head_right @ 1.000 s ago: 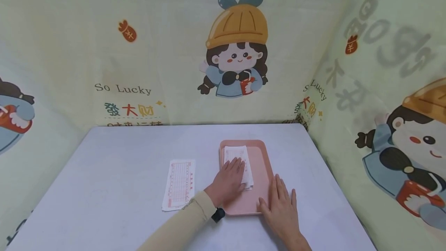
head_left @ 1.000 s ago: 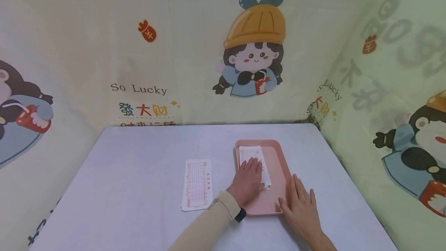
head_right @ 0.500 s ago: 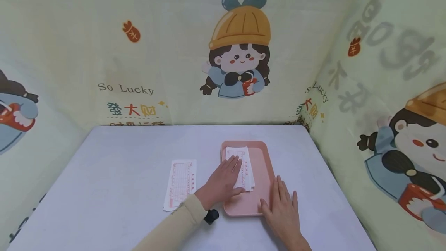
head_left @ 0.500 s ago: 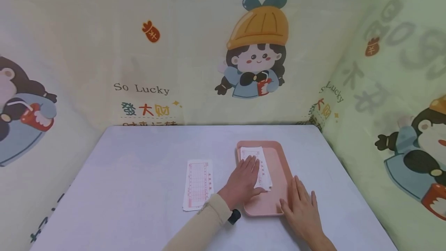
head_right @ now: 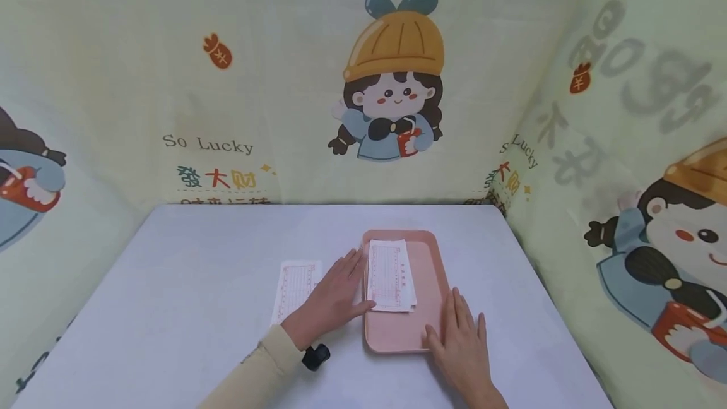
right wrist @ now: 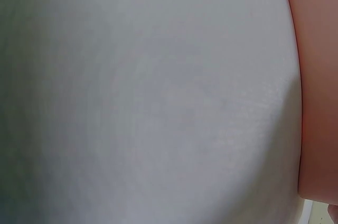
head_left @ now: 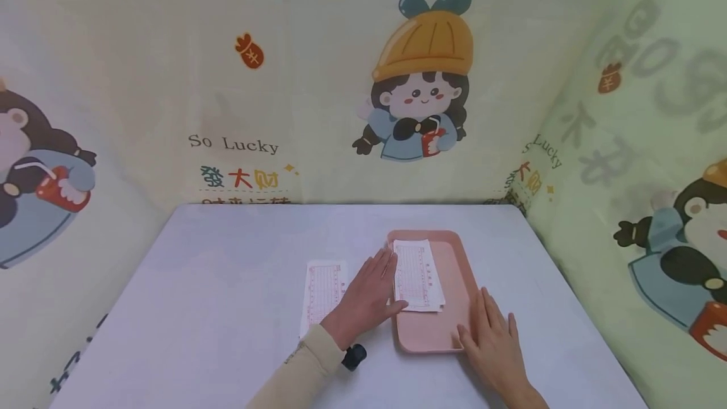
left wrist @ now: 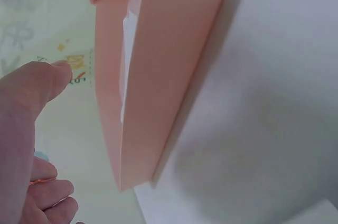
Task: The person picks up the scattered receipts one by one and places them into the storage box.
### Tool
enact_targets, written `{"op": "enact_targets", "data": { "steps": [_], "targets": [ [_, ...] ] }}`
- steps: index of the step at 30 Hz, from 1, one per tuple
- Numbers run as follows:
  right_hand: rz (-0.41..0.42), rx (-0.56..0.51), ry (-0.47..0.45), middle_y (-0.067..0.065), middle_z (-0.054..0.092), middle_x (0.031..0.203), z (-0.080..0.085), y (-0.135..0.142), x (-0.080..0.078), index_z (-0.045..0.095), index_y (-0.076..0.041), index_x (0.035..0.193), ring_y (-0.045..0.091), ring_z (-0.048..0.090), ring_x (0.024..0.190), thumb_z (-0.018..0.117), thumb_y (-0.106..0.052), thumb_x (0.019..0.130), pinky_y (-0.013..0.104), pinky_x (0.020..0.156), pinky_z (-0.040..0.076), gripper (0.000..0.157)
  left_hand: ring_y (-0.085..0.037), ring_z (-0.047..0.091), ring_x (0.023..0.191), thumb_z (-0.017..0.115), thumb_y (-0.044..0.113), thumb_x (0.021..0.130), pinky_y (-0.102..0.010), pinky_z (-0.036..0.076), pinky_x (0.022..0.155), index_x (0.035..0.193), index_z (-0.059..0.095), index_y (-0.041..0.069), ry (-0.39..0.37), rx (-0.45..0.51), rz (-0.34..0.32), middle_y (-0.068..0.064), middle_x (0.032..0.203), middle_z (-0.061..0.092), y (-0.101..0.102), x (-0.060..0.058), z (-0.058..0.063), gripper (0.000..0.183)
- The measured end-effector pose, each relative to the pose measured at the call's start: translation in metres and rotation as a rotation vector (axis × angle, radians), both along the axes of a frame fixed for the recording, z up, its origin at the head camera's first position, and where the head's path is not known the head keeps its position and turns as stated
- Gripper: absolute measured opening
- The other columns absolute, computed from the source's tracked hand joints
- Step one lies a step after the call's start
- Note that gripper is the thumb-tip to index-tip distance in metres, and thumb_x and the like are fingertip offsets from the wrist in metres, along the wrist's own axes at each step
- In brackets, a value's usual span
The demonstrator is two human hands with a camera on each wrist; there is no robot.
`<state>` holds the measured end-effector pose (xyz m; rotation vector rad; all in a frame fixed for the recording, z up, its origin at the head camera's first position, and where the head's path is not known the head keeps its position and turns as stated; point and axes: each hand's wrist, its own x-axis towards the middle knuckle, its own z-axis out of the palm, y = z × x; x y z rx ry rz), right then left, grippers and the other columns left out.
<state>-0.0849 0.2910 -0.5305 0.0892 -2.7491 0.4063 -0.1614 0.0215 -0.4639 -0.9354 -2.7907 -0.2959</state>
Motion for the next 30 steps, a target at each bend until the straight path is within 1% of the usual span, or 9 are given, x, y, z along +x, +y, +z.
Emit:
{"op": "enact_targets", "data": {
  "steps": [3,9,16,20,25,30],
  "targets": [
    [0.003,0.002,0.007,0.023,0.037,0.153,0.0,0.001,-0.001,0.033,0.004,0.15,0.044,0.04,0.135,0.064,-0.037,0.09,0.072,0.106,0.025,0.079,-0.031,0.029,0.15,0.063,0.052,0.093,-0.041,0.028,0.123,0.152,0.03,-0.004,-0.011,0.018,0.016,-0.017,0.16,0.033,-0.009,0.002,0.001,0.088],
    [0.002,0.0,0.003,0.024,0.038,0.152,-0.001,0.0,0.0,0.035,0.005,0.149,0.043,0.04,0.135,0.065,-0.037,0.09,0.073,0.104,0.026,0.079,-0.029,0.024,0.152,0.064,0.052,0.092,-0.041,0.026,0.124,0.154,0.026,-0.002,-0.071,0.061,0.051,-0.015,0.162,0.028,-0.025,0.008,0.002,0.09],
    [-0.005,-0.001,-0.003,0.024,0.037,0.153,-0.002,0.001,-0.001,0.035,0.005,0.149,0.042,0.038,0.137,0.065,-0.036,0.09,0.073,0.106,0.025,0.079,-0.03,0.022,0.153,0.065,0.05,0.092,-0.044,0.026,0.124,0.156,0.023,-0.001,-0.131,0.115,0.104,-0.015,0.164,0.025,-0.043,0.013,-0.001,0.092],
    [-0.005,-0.005,0.003,0.025,0.037,0.153,-0.003,0.002,-0.002,0.035,0.006,0.149,0.043,0.038,0.137,0.066,-0.035,0.089,0.073,0.106,0.025,0.079,-0.03,0.022,0.153,0.066,0.049,0.091,-0.045,0.027,0.123,0.156,0.022,-0.001,-0.142,0.137,0.129,-0.015,0.164,0.024,-0.054,0.015,-0.004,0.093],
    [-0.009,-0.008,-0.015,0.025,0.036,0.153,-0.003,0.002,-0.002,0.034,0.005,0.15,0.042,0.037,0.138,0.065,-0.036,0.09,0.074,0.106,0.024,0.079,-0.031,0.023,0.152,0.068,0.049,0.09,-0.047,0.029,0.122,0.156,0.021,0.0,-0.146,0.157,0.161,-0.015,0.164,0.024,-0.065,0.016,-0.006,0.095],
    [-0.009,-0.004,-0.016,0.024,0.035,0.154,-0.004,0.003,-0.003,0.033,0.005,0.15,0.041,0.037,0.139,0.064,-0.036,0.09,0.074,0.106,0.025,0.079,-0.031,0.021,0.153,0.068,0.051,0.089,-0.049,0.029,0.122,0.157,0.019,0.001,-0.18,0.175,0.193,-0.013,0.165,0.022,-0.07,0.017,-0.006,0.097]
  ]
}}
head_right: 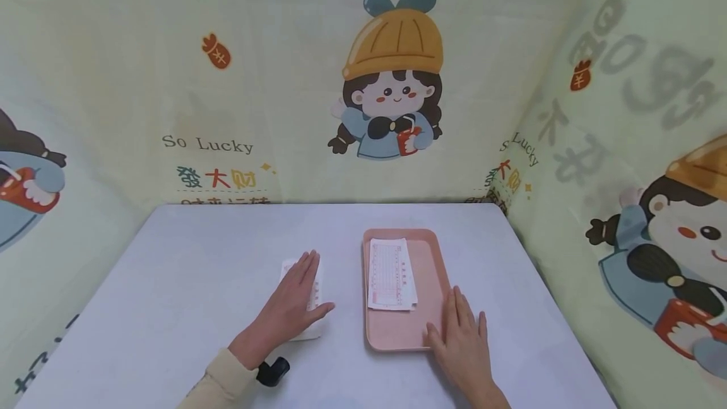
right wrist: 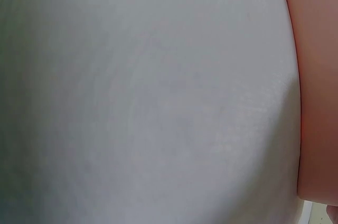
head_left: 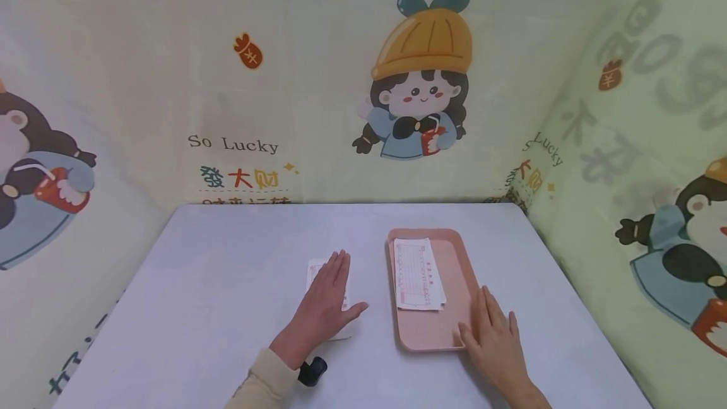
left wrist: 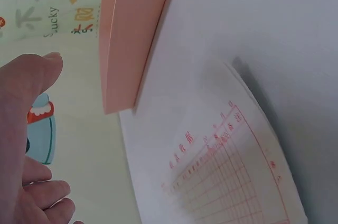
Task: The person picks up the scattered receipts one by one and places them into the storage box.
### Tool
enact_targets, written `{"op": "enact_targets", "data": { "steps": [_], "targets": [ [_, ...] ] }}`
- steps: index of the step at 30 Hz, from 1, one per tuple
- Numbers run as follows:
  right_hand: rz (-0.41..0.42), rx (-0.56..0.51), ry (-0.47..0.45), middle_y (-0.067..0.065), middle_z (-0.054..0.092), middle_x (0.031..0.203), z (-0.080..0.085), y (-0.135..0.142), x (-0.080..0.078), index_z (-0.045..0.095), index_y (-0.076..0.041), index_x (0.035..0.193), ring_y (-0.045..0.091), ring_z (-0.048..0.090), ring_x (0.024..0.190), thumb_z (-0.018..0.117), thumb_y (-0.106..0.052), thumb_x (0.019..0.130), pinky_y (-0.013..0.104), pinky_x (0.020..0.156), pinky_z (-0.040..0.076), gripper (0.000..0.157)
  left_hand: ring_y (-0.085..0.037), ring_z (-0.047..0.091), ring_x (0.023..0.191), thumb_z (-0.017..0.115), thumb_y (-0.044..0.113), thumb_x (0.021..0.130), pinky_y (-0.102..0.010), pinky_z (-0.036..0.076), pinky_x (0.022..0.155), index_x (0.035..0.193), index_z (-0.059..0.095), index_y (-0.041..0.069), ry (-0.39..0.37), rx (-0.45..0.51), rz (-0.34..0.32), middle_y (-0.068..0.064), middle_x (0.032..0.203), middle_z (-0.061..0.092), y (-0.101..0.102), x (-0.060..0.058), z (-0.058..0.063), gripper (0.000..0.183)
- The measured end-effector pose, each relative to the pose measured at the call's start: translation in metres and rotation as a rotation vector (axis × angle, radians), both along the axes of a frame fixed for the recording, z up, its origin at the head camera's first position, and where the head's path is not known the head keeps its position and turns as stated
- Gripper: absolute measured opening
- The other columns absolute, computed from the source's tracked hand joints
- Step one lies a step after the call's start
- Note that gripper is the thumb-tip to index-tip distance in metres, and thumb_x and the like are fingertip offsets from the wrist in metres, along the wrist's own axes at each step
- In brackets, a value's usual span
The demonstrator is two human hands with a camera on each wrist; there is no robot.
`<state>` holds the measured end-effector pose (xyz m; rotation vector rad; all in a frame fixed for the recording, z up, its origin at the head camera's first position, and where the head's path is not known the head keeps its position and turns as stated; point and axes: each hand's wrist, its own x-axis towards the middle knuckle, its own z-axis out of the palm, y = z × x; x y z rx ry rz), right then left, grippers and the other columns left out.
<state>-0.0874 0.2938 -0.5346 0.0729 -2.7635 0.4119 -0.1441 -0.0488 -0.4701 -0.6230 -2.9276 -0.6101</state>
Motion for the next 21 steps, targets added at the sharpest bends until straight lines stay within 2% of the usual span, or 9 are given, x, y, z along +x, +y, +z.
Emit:
{"op": "enact_targets", "data": {
  "steps": [9,13,21],
  "targets": [
    [-0.01,-0.006,-0.035,0.024,0.033,0.155,0.002,-0.002,0.0,0.031,0.005,0.151,0.042,0.035,0.14,0.063,-0.038,0.092,0.074,0.107,0.023,0.08,-0.032,0.02,0.153,0.069,0.056,0.086,-0.048,0.026,0.123,0.157,0.019,0.0,-0.053,-0.009,0.023,-0.015,0.165,0.021,-0.01,0.007,-0.006,0.103],
    [-0.002,-0.008,-0.015,0.024,0.035,0.154,0.003,-0.002,0.001,0.033,0.006,0.15,0.043,0.037,0.138,0.064,-0.037,0.091,0.074,0.106,0.024,0.079,-0.032,0.021,0.153,0.071,0.057,0.083,-0.049,0.026,0.123,0.157,0.02,0.0,-0.053,-0.003,0.03,-0.015,0.165,0.022,-0.015,0.008,-0.008,0.106],
    [-0.005,-0.008,-0.007,0.024,0.035,0.154,0.004,-0.002,0.001,0.033,0.005,0.15,0.043,0.037,0.138,0.065,-0.036,0.09,0.074,0.105,0.025,0.079,-0.035,0.019,0.153,0.075,0.059,0.078,-0.051,0.025,0.123,0.157,0.02,0.001,-0.098,-0.002,0.05,-0.015,0.165,0.02,-0.021,0.008,-0.016,0.113]
  ]
}}
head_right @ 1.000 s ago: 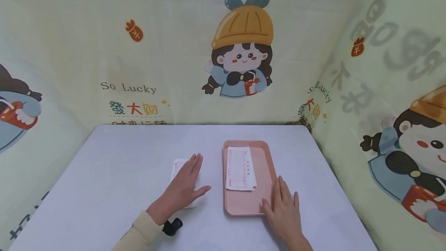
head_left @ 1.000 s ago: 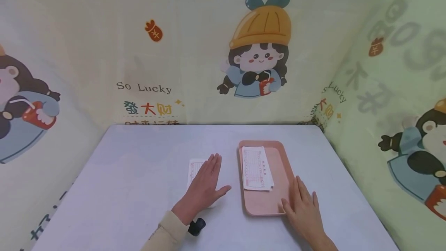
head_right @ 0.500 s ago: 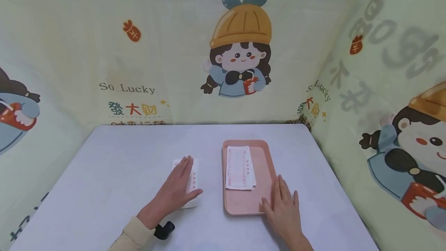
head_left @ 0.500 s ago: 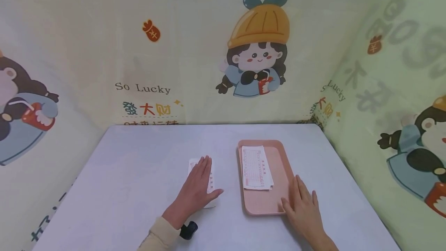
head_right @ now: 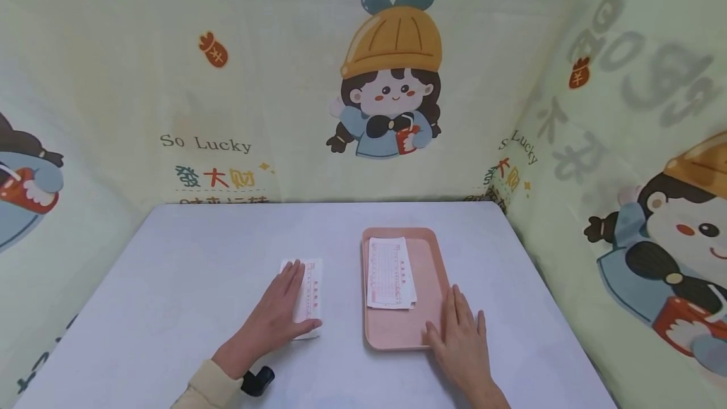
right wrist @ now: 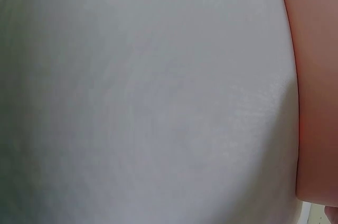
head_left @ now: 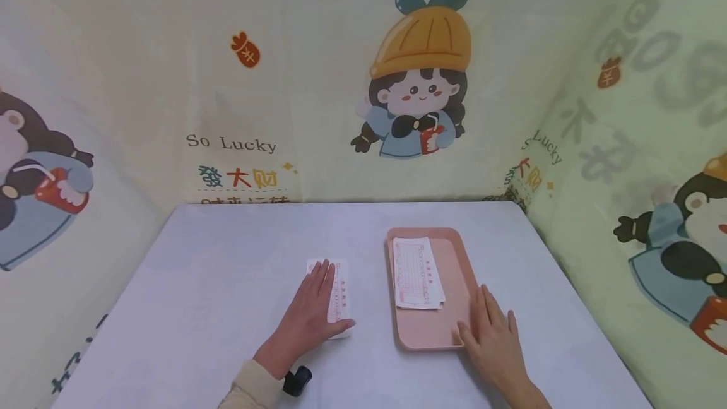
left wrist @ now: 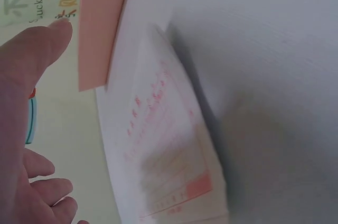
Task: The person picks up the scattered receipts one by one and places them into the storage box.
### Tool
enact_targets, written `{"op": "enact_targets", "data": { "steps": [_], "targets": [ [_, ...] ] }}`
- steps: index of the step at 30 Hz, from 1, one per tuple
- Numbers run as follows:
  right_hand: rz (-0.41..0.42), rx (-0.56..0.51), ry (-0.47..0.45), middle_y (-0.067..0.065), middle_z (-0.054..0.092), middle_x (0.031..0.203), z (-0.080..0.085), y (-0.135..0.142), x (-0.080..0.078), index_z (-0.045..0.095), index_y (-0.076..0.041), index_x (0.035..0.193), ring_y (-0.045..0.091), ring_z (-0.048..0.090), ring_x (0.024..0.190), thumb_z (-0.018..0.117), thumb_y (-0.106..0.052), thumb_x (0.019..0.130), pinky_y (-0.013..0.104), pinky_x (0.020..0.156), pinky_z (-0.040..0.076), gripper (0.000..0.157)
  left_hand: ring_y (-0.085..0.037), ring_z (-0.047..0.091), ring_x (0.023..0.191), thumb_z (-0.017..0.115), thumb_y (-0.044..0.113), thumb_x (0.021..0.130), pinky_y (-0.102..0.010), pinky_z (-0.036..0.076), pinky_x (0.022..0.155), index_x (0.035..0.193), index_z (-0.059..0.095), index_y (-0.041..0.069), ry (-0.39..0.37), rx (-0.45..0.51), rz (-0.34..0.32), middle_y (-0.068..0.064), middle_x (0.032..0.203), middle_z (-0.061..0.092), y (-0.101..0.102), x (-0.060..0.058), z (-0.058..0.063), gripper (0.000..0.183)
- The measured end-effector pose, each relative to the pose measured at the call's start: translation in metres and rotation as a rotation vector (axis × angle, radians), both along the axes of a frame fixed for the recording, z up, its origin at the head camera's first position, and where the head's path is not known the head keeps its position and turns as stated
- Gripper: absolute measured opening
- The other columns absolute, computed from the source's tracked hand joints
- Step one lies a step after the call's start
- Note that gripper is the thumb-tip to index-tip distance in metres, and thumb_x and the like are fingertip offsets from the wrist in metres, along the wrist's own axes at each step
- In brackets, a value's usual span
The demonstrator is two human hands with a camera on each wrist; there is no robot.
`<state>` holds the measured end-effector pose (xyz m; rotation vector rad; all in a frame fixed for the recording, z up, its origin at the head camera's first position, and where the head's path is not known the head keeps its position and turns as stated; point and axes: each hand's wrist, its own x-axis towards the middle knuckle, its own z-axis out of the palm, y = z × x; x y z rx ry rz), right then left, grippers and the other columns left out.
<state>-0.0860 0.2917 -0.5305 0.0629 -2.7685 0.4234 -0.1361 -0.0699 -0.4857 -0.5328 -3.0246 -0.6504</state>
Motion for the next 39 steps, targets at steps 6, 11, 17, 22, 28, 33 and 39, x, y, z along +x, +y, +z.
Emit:
{"op": "enact_targets", "data": {
  "steps": [6,11,17,22,28,33,39],
  "targets": [
    [-0.005,0.005,-0.012,0.024,0.035,0.154,-0.001,0.001,-0.001,0.032,0.005,0.15,0.043,0.037,0.138,0.065,-0.036,0.09,0.074,0.105,0.025,0.08,-0.039,0.018,0.152,0.079,0.059,0.073,-0.053,0.025,0.122,0.156,0.022,-0.001,-0.03,-0.004,-0.01,-0.018,0.164,0.022,-0.004,0.003,-0.009,0.117],
    [-0.004,0.002,-0.014,0.025,0.035,0.154,0.0,0.0,0.0,0.033,0.006,0.15,0.044,0.038,0.137,0.065,-0.035,0.09,0.075,0.105,0.025,0.079,-0.04,0.019,0.151,0.08,0.059,0.072,-0.054,0.025,0.122,0.155,0.023,-0.002,-0.03,-0.011,-0.02,-0.02,0.163,0.022,-0.006,0.005,-0.016,0.117],
    [0.001,0.0,-0.018,0.025,0.035,0.153,0.003,-0.001,0.001,0.032,0.006,0.15,0.045,0.041,0.135,0.064,-0.036,0.091,0.075,0.104,0.026,0.079,-0.04,0.014,0.153,0.078,0.061,0.073,-0.055,0.021,0.123,0.156,0.022,-0.001,-0.064,-0.002,-0.023,-0.021,0.164,0.018,-0.007,0.006,-0.02,0.118],
    [0.004,0.003,-0.001,0.025,0.036,0.152,0.002,-0.001,0.001,0.033,0.006,0.15,0.044,0.04,0.136,0.064,-0.036,0.091,0.075,0.104,0.026,0.079,-0.04,0.012,0.153,0.078,0.061,0.074,-0.055,0.019,0.123,0.156,0.023,0.0,-0.074,0.005,-0.02,-0.021,0.165,0.016,-0.008,0.008,-0.023,0.116],
    [0.005,0.002,0.01,0.025,0.037,0.152,0.001,-0.002,0.001,0.035,0.006,0.149,0.043,0.04,0.136,0.065,-0.035,0.089,0.075,0.104,0.027,0.078,-0.043,0.014,0.152,0.079,0.055,0.076,-0.058,0.02,0.122,0.154,0.026,-0.003,-0.108,0.016,-0.007,-0.024,0.163,0.018,-0.01,0.011,-0.025,0.111],
    [0.005,-0.001,0.025,0.025,0.038,0.152,0.001,-0.002,0.0,0.036,0.007,0.148,0.043,0.04,0.136,0.066,-0.034,0.089,0.075,0.103,0.027,0.078,-0.041,0.016,0.152,0.076,0.055,0.079,-0.058,0.019,0.122,0.154,0.027,-0.003,-0.13,0.016,-0.007,-0.023,0.163,0.02,-0.01,0.011,-0.026,0.106],
    [0.003,-0.009,0.019,0.025,0.037,0.152,0.001,-0.001,0.0,0.036,0.006,0.149,0.044,0.042,0.134,0.066,-0.034,0.09,0.075,0.103,0.027,0.078,-0.04,0.017,0.152,0.073,0.058,0.081,-0.057,0.018,0.123,0.153,0.03,-0.002,-0.151,-0.012,-0.011,-0.022,0.163,0.021,-0.01,0.012,-0.025,0.103]
  ]
}}
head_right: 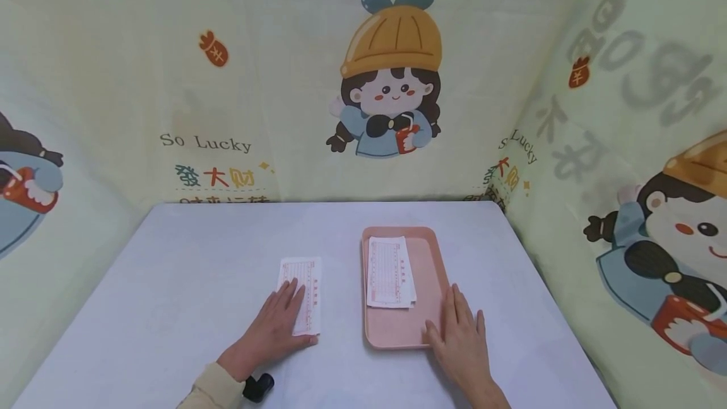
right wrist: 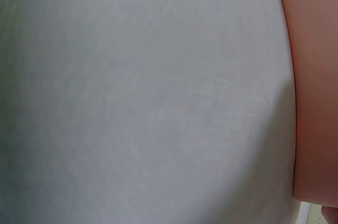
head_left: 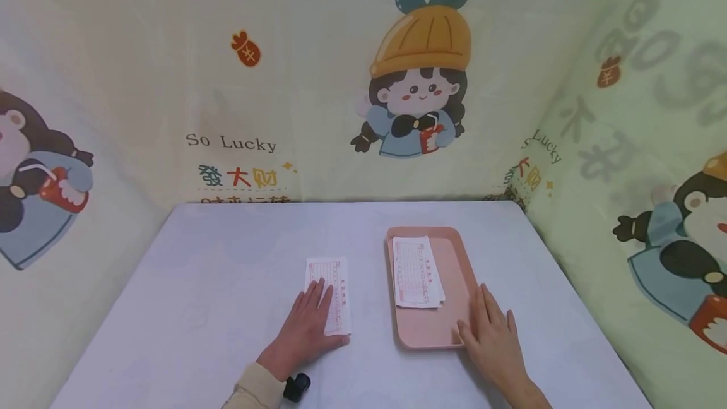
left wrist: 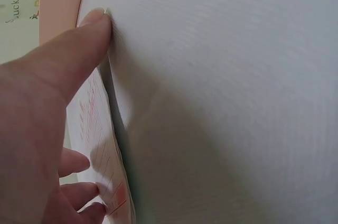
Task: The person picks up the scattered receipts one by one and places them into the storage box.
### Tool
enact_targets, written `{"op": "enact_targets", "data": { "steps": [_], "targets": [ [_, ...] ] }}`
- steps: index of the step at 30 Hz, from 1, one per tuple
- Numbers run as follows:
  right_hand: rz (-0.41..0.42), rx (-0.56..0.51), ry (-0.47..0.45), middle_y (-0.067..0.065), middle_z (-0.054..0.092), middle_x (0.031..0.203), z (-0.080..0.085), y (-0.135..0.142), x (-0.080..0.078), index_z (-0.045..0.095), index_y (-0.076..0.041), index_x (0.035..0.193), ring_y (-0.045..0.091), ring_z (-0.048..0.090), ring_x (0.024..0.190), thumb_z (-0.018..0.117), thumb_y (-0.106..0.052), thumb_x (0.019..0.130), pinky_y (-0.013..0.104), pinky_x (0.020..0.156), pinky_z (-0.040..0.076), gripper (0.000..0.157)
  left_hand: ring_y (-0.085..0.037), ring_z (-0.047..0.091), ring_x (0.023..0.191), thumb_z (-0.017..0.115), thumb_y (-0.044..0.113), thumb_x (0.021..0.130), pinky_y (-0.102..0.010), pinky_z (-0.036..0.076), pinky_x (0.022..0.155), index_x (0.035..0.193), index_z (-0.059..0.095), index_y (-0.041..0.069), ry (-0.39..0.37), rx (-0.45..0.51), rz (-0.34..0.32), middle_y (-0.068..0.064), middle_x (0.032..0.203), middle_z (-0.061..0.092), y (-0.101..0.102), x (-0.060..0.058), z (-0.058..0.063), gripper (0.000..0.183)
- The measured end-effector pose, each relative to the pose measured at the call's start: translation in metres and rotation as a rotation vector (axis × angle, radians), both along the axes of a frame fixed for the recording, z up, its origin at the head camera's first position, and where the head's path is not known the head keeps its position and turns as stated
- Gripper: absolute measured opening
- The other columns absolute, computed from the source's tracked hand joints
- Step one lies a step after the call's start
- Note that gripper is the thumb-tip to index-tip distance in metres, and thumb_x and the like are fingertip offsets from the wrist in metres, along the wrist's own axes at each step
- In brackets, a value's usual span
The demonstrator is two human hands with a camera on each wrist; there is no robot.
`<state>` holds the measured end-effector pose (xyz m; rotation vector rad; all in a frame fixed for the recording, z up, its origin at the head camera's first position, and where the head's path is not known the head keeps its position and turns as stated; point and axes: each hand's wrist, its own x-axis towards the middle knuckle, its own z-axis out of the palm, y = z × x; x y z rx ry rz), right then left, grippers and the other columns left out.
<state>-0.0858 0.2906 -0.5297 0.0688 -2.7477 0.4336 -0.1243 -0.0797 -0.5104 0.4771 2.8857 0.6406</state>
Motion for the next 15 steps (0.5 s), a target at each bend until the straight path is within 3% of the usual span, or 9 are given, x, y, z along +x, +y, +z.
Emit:
{"op": "enact_targets", "data": {
  "steps": [15],
  "targets": [
    [-0.004,-0.004,-0.033,0.025,0.036,0.154,0.0025,-0.0002,0.0003,0.033,0.007,0.15,0.043,0.039,0.138,0.065,-0.034,0.091,0.076,0.104,0.026,0.078,-0.043,0.02,0.15,0.073,0.056,0.081,-0.06,0.02,0.121,0.15,0.035,-0.004,0.023,0.006,-0.031,-0.026,0.161,0.024,-0.0004,0.0025,0.0041,0.099]
  ]
}}
